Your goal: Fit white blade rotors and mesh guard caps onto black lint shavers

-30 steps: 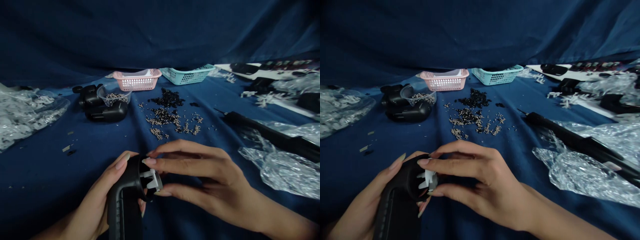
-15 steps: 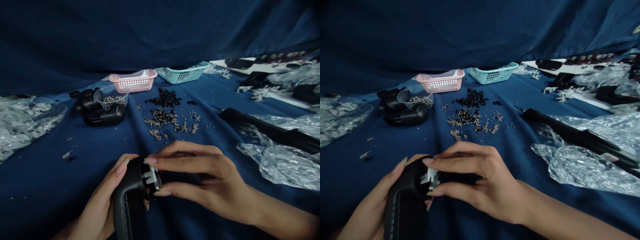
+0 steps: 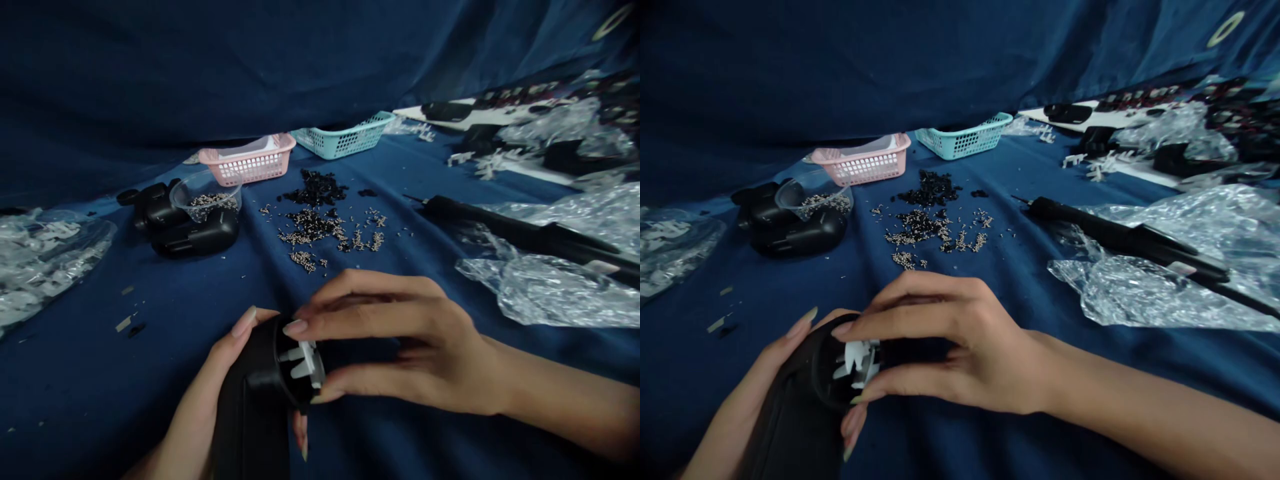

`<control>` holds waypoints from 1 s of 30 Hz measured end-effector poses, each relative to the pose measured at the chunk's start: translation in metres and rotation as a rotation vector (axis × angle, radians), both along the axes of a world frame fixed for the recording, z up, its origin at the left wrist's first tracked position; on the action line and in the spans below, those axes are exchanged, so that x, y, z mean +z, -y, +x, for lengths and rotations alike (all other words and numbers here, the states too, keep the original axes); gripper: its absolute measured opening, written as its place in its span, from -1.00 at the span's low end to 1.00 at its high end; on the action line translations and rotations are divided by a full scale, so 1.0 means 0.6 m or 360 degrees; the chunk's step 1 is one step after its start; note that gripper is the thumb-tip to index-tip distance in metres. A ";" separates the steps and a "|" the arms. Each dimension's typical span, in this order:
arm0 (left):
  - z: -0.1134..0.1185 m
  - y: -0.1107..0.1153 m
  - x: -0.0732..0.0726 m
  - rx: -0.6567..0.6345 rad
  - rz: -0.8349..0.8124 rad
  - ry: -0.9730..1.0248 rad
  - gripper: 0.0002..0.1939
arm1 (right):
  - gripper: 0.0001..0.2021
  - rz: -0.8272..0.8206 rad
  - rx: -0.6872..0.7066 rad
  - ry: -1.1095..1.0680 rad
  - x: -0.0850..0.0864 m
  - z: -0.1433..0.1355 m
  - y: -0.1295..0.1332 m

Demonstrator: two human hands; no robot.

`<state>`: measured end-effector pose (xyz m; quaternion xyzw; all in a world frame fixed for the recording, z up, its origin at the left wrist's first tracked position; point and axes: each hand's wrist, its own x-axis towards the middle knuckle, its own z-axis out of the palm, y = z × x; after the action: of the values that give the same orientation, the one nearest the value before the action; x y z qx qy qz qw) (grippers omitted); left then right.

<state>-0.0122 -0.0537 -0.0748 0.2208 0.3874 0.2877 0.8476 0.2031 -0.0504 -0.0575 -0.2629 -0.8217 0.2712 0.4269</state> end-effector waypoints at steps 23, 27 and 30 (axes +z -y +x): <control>0.002 0.002 0.020 0.0194 -0.0064 -0.0146 -0.57 | -0.65 -0.0508 -0.0145 -0.0568 -0.003 -0.012 0.008; -0.002 -0.004 0.010 0.0048 -0.0061 0.0213 -0.46 | -0.70 -0.1130 0.0057 -0.1130 -0.008 -0.002 -0.005; -0.005 -0.003 0.000 0.0073 0.0192 0.0405 -0.54 | -0.72 -0.1352 0.0201 -0.1329 -0.006 0.003 -0.012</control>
<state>-0.0151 -0.0519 -0.0747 0.2242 0.2638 0.3554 0.8682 0.2050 -0.0433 -0.0609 -0.2323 -0.4182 0.6812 0.5541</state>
